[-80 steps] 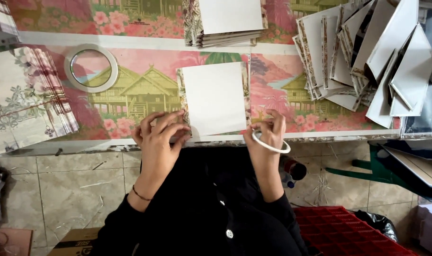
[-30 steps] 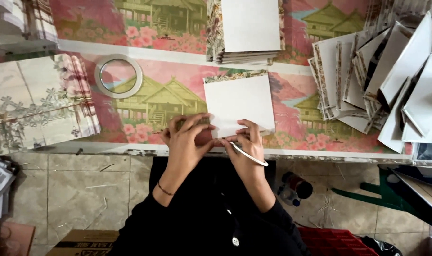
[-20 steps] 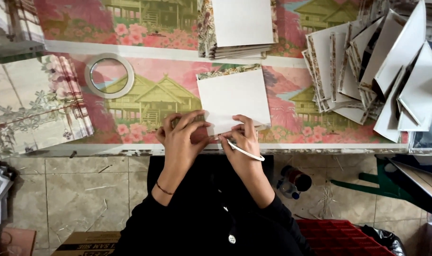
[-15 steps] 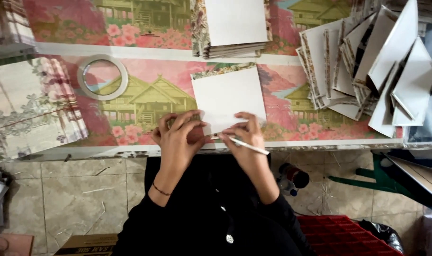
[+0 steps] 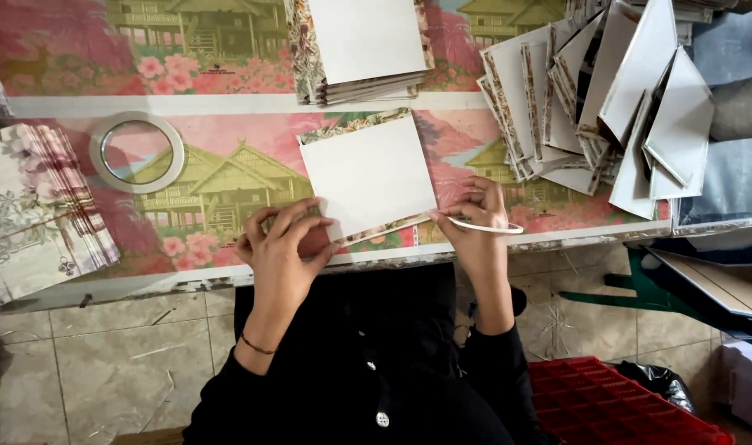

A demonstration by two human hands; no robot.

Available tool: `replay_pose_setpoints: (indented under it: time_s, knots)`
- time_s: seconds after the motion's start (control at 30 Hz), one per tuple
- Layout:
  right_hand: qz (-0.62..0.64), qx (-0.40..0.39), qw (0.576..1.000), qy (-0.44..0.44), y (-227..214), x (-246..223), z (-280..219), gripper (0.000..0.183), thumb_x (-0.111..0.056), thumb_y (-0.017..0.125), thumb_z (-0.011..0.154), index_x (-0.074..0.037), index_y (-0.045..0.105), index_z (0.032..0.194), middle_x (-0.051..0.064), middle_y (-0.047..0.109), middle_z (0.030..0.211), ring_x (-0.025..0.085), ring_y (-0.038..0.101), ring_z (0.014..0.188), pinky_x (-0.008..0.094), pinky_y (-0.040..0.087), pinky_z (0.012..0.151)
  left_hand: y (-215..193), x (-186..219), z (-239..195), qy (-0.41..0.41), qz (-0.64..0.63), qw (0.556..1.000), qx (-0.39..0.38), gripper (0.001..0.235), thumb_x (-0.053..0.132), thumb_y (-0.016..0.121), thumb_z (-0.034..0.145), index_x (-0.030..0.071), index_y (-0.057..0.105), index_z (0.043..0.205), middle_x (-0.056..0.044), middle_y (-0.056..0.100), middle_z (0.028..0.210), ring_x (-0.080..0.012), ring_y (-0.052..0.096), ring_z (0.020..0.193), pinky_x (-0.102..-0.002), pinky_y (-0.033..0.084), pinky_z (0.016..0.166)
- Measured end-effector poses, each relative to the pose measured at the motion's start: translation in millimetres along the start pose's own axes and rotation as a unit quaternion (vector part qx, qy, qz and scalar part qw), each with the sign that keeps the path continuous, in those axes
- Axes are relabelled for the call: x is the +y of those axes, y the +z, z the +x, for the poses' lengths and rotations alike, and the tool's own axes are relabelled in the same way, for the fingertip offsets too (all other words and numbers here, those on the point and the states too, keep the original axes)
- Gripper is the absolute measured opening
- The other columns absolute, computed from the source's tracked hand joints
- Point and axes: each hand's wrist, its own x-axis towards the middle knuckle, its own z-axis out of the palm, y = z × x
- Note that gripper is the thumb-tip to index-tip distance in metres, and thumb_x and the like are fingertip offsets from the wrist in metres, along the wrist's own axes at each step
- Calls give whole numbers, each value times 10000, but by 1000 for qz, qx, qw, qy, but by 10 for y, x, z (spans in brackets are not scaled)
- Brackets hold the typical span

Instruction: Applying double-sided adhesive tape to the edges of paper cards and peeling off the protective backing to prepare them for assembly.

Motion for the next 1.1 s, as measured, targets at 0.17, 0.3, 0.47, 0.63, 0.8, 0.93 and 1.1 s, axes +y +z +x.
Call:
replay_pose_setpoints:
  time_s: [0.17,0.3,0.47,0.63,0.8,0.93,1.1]
  knots:
    - [-45,6,999,-18,112,61,-63,182,-105,972,791,-29,831,878,151,597,1349,342,750,1012,439,652,889,92,-103,-22,24,23,999,19,386,486,926,816,363,759,1141,201,626,1404,-290,402,1336,-646,317,1002]
    - [-126,5,991,-41,211,-21,-138,123,-72,849,831,3,754,853,188,566,1335,380,734,1066,454,649,933,145,-118,-38,31,12,999,33,365,461,913,847,344,756,1154,200,629,1425,-296,404,1344,-657,327,1000]
    - [-222,-66,963,-140,259,-389,-407,108,-86,769,771,-47,673,744,129,586,1082,328,651,1052,436,544,1004,124,-252,21,-1,26,995,97,345,265,880,914,326,740,1223,154,582,1483,-323,417,1338,-641,354,979]
    - [-120,-143,970,-154,629,-638,-612,99,-113,733,807,-70,645,802,79,596,1161,290,666,1162,475,465,1198,280,-285,133,-28,85,984,154,413,314,914,798,362,763,1179,33,613,1422,-416,442,1302,-681,391,935]
    - [-22,-68,987,-147,876,-965,-627,113,-64,771,870,-85,692,947,79,607,1298,292,731,1061,374,633,910,395,-81,-67,24,30,994,102,234,416,912,804,407,799,1009,204,587,1485,-316,448,1284,-599,371,956]
    - [-11,-54,985,-163,925,-1133,-617,180,-23,785,866,-74,716,1023,105,593,1333,286,743,1010,362,653,894,284,-201,-60,37,71,991,103,241,451,914,801,409,775,993,226,645,1375,-263,501,1236,-544,359,983]
    - [38,-68,971,-227,672,-1374,-617,537,-171,862,929,13,699,1406,277,540,1500,359,751,1148,404,638,1044,264,-318,-14,35,25,996,82,294,484,933,746,428,795,1000,225,698,1267,-244,503,1320,-607,329,1026]
